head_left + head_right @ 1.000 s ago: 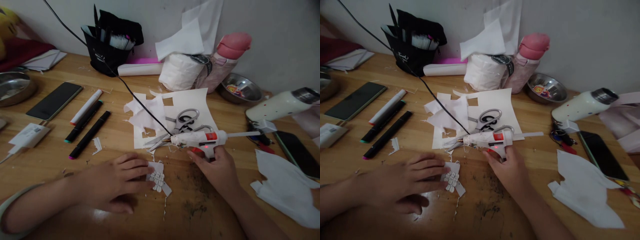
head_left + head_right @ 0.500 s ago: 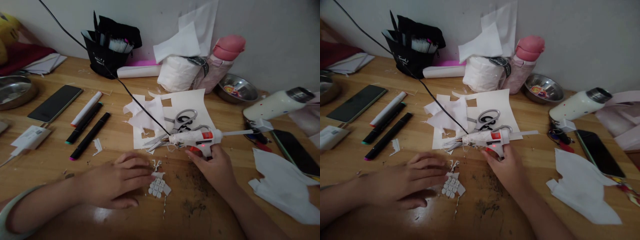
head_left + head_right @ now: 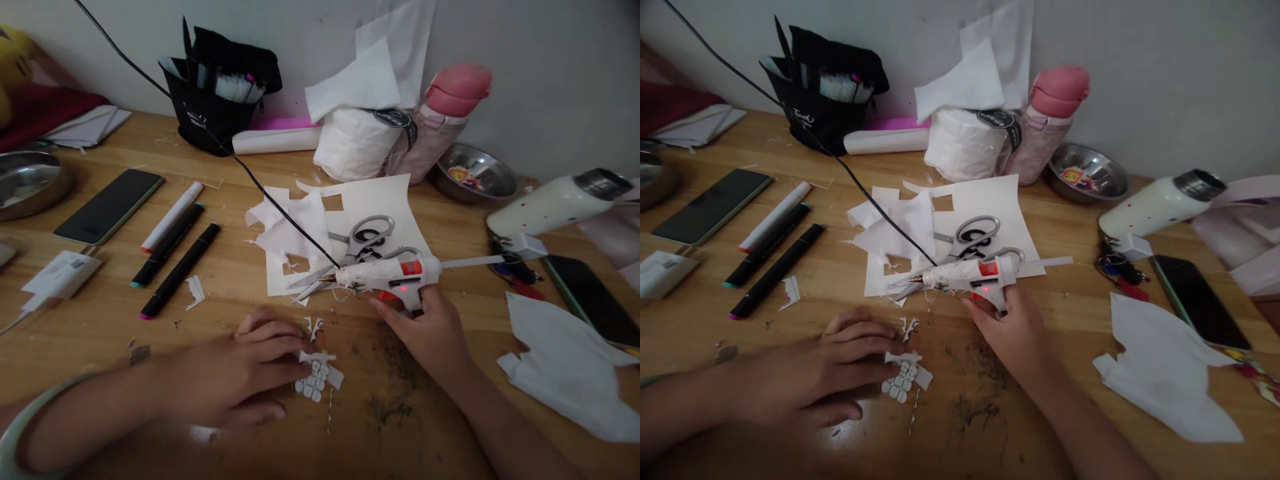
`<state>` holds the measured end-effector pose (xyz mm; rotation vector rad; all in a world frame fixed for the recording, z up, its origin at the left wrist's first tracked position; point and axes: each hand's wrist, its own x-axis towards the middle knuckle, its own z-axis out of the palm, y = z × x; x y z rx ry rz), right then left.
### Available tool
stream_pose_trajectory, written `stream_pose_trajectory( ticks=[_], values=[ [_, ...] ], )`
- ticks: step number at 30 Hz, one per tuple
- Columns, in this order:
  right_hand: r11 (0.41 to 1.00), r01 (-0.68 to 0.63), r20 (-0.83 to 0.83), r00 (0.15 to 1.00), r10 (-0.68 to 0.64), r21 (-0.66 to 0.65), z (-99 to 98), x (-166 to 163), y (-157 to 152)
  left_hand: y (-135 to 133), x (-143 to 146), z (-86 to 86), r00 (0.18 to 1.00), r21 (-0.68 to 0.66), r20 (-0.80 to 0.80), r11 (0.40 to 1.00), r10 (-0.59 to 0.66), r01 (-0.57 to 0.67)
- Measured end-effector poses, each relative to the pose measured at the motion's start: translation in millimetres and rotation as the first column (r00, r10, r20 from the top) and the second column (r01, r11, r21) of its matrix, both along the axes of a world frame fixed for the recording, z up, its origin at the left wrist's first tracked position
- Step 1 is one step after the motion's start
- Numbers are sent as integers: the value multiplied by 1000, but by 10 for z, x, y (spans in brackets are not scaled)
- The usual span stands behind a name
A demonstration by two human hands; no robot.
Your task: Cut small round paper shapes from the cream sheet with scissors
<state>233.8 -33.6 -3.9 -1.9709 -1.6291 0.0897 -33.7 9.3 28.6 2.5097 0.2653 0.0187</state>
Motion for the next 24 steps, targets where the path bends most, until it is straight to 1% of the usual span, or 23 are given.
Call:
stream_pose_trajectory(
  ticks=[4,7,10,13,14,15,16,18,19,21,22,24],
  values=[
    [1000,8,-46,999,-9,-15,3,5,2,-13,26,26,999,-64,19,997,40,-39],
    [999,52,-74,996,-53,-16,25,22,14,4,18,28,997,-82,28,994,78,-75],
    [994,108,-138,984,-109,-17,50,56,36,23,-36,-11,975,-130,103,974,199,-185],
    [993,116,-183,976,-119,-28,57,88,53,10,-97,-37,903,-208,180,913,389,-351],
    [993,112,-189,975,-116,-31,54,93,56,-7,-103,-26,884,-233,194,895,426,-380],
    [993,110,-194,974,-114,-34,49,95,57,-33,-97,-3,877,-255,209,890,433,-378],
    [994,105,-200,974,-110,-37,43,95,56,-64,-79,30,893,-275,208,900,399,-339],
    [994,104,-210,971,-111,-46,30,88,53,-139,-12,107,951,-292,204,942,232,-167],
    [994,103,-215,970,-110,-47,24,83,51,-175,28,140,966,-274,183,953,183,-128],
    [994,102,-219,970,-109,-41,15,75,49,-232,100,171,994,-208,99,978,43,-22],
    [994,100,-219,970,-106,-39,14,72,49,-248,124,165,996,-151,83,989,23,-11],
    [994,101,-212,971,-107,-42,20,67,53,-257,148,117,996,-12,89,999,33,-32]
  ],
)
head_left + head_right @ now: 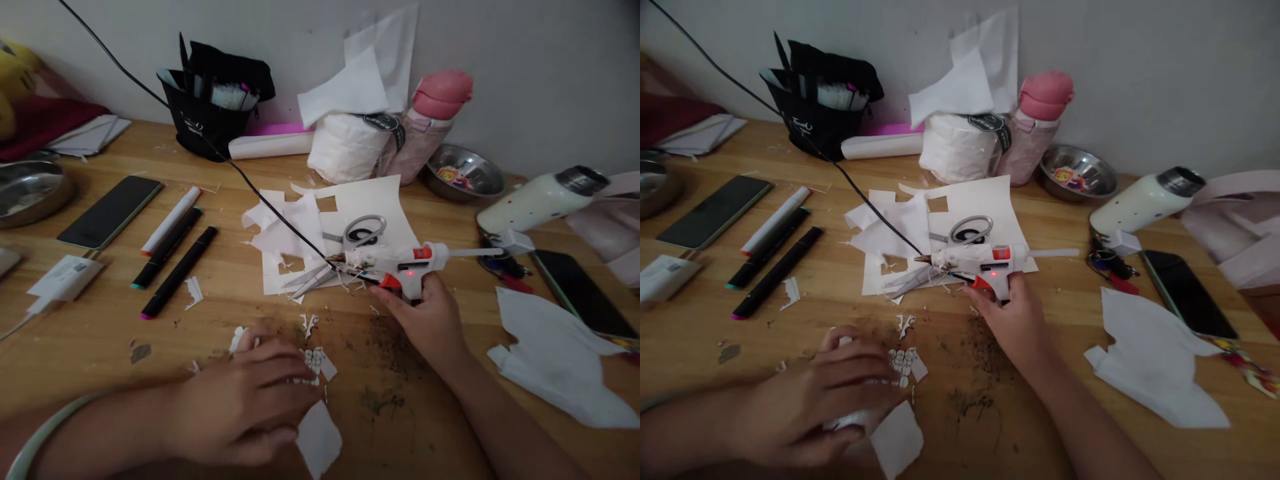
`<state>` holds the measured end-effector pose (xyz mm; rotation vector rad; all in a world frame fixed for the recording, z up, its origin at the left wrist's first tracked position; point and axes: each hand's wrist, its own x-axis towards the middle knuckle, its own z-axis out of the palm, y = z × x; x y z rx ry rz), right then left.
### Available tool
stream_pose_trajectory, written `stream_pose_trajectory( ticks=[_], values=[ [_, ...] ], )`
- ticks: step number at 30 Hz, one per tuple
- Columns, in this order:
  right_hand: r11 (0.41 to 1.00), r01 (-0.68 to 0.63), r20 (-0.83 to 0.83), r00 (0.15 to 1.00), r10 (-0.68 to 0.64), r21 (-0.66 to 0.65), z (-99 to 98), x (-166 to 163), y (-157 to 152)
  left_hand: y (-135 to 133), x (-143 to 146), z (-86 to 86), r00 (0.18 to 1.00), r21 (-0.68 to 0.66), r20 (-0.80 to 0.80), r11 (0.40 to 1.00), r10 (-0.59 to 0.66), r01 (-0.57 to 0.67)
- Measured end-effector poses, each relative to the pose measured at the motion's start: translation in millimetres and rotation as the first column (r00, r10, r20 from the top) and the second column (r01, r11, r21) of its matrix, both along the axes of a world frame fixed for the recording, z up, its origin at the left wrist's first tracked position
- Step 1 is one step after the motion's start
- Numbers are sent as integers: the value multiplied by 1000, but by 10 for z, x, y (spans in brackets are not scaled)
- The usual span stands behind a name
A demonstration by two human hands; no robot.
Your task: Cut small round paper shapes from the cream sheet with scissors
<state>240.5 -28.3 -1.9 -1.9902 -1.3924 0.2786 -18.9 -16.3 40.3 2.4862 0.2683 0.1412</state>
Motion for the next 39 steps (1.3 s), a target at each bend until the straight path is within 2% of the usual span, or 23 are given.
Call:
stream_pose_trajectory(
  ticks=[3,7,11,14,18,21,26,30,32,34,37,39],
  values=[
    [1000,11,20,1000,-11,3,14,-8,8,15,12,-111,999,193,33,981,30,-36],
    [1000,3,32,999,-3,-9,11,-10,10,22,62,-225,999,346,-21,938,40,-30],
    [1000,-8,1,1000,8,0,-3,-9,8,33,121,-250,1000,472,-30,882,10,5],
    [1000,-12,-17,1000,12,-4,-7,-13,10,68,175,-206,997,419,-28,907,69,-51],
    [1000,1,-45,999,-2,-12,-18,-17,12,131,318,-124,954,241,-81,935,288,-261],
    [999,2,-56,998,-4,-36,-15,-19,16,159,448,-103,954,177,-106,949,282,-261],
    [999,5,-57,998,-7,-32,6,-20,8,134,545,-156,957,166,-132,958,258,-235],
    [1000,-6,-37,999,5,-26,-6,-14,-10,138,521,-160,965,103,-62,964,254,-247],
    [1000,-5,-33,999,4,-21,-13,-12,-10,193,500,-114,950,51,-17,950,310,-309],
    [1000,10,-32,999,-10,-23,-19,-10,-3,275,477,-57,911,30,-23,912,411,-410],
    [1000,13,-56,998,-14,-18,-27,-5,8,378,441,-16,850,100,-100,855,517,-509],
    [1000,-6,-67,998,6,8,-32,0,12,397,425,-35,845,150,-168,861,507,-486]
  ],
)
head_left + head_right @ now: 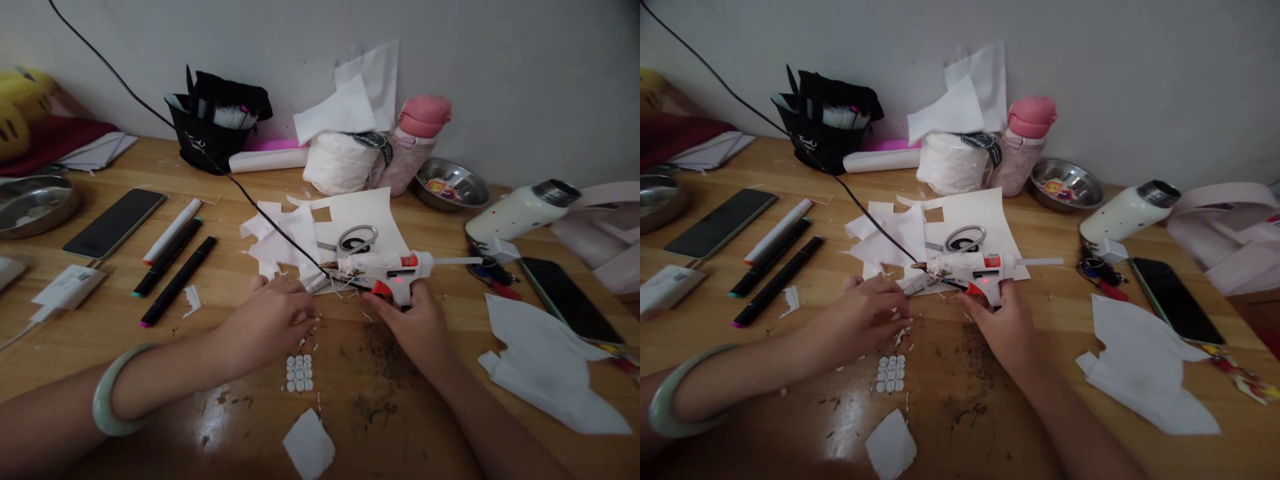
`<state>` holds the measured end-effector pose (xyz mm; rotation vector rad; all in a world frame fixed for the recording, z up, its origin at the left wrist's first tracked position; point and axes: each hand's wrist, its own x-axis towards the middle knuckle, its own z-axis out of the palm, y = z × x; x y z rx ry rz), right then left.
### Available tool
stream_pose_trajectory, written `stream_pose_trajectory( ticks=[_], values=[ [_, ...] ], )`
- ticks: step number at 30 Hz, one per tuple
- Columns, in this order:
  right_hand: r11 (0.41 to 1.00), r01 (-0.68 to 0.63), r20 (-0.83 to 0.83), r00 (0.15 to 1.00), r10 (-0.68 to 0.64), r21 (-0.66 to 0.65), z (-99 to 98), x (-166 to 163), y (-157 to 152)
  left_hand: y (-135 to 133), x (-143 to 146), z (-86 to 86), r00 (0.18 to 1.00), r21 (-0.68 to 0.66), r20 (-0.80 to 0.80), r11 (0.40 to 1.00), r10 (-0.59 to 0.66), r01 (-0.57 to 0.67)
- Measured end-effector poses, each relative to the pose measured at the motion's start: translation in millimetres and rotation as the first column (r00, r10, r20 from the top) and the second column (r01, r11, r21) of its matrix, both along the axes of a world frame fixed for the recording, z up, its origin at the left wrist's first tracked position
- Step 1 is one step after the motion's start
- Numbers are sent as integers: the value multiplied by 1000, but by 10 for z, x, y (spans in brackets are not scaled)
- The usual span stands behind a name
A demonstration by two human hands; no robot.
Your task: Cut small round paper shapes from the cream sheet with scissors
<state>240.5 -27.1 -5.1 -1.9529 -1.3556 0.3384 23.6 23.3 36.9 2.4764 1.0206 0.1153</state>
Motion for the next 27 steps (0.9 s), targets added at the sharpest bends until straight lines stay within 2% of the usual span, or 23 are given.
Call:
stream_pose_trajectory(
  ticks=[2,8,13,17,23,27],
  values=[
    [1000,-19,14,1000,18,24,-5,5,0,-19,-6,-37,997,6,-66,999,-42,43],
    [999,15,22,1000,-16,29,-19,8,-3,-86,8,-80,987,73,-148,995,-59,70],
    [1000,16,28,999,-16,8,-4,7,1,-81,4,-92,982,153,-169,982,-81,107],
    [1000,2,-10,1000,-2,18,11,9,21,-20,-66,-98,980,155,-181,981,-87,116],
    [998,-18,-51,999,20,52,8,6,22,198,-366,-64,954,288,-285,958,89,-3],
    [999,7,11,1000,-8,38,27,4,0,181,-527,-10,940,396,-282,916,194,-70]
  ],
)
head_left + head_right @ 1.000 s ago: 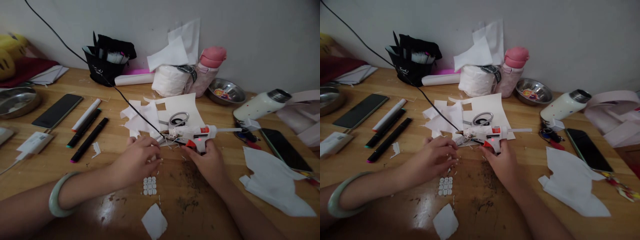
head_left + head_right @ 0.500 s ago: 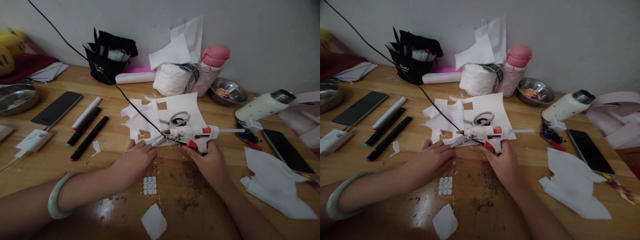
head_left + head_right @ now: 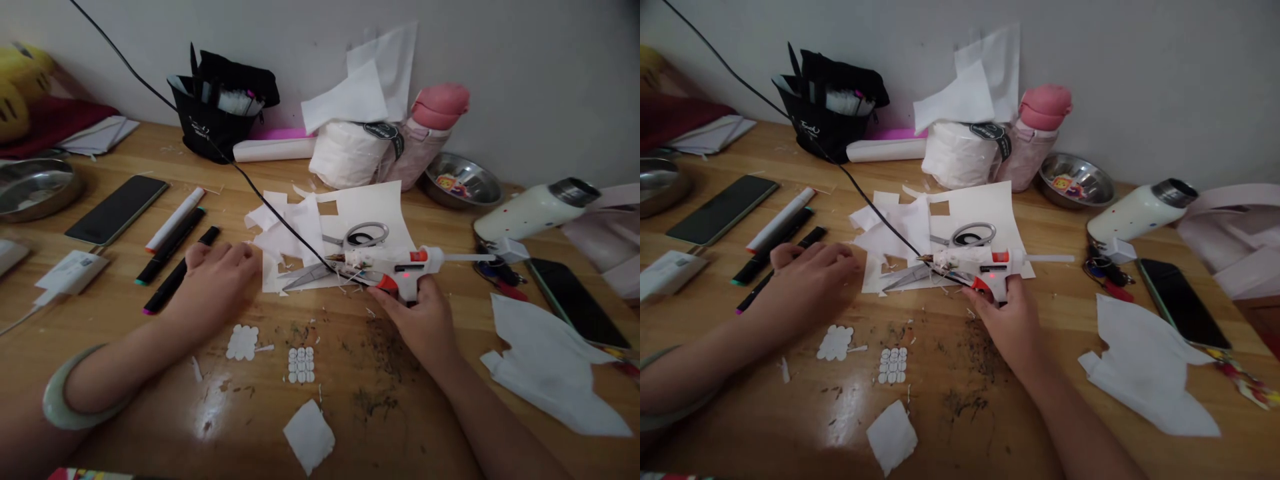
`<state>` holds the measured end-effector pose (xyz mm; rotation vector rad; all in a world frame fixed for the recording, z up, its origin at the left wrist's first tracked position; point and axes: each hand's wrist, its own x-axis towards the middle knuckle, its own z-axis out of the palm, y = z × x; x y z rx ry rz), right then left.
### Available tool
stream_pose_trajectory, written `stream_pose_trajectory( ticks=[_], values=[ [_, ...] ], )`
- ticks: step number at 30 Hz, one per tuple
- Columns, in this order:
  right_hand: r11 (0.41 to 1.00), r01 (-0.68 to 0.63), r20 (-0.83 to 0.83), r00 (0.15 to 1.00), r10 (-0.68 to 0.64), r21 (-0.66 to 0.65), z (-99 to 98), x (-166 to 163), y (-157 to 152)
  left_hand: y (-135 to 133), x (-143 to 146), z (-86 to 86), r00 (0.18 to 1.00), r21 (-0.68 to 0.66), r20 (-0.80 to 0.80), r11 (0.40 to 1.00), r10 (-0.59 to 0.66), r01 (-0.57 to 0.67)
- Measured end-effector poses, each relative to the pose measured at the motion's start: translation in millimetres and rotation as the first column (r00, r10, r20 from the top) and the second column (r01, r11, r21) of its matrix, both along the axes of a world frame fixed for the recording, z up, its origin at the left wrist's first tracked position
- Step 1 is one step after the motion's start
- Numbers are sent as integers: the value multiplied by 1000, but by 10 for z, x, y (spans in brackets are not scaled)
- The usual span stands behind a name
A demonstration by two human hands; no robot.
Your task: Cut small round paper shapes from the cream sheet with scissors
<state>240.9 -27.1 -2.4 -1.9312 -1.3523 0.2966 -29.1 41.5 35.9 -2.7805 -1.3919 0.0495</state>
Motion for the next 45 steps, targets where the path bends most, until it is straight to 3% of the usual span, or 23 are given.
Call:
stream_pose_trajectory(
  ticks=[2,8,12,14,17,23,28,33,38,41,43,45],
  values=[
    [1000,8,19,1000,-8,-8,8,1,-3,-88,-34,20,999,41,43,999,-15,13],
    [1000,12,45,999,-10,-29,6,0,-1,-398,-28,9,923,-18,232,948,-306,318],
    [1000,6,95,995,-3,-31,-2,-5,-12,-583,56,-24,887,-180,363,913,-285,367],
    [1000,4,114,993,-1,-24,-6,-6,-14,-690,112,-54,856,-290,435,857,-278,426],
    [1000,0,111,994,1,-12,-13,-8,-12,-813,177,-126,829,-292,476,836,-295,465],
    [1000,6,105,994,-5,-18,-13,-28,-10,-855,204,-249,823,-280,473,833,-314,478],
    [999,-5,82,997,9,-44,-20,-28,-18,-814,191,-157,823,-372,511,800,-247,471],
    [999,-2,46,999,4,-37,-36,-21,-17,-548,156,-61,857,-397,515,883,-13,252],
    [999,-11,24,1000,12,-35,-23,-37,-8,-333,122,-112,915,-338,399,936,50,97],
    [1000,-1,54,999,2,-19,-3,-50,-6,-387,99,-103,912,-248,410,962,-3,114],
    [1000,-3,74,997,4,-14,5,-54,-6,-466,88,-85,894,-200,428,951,-133,238],
    [1000,-8,87,996,9,-14,5,-52,-6,-540,87,-81,868,-205,413,900,-276,384]
  ],
)
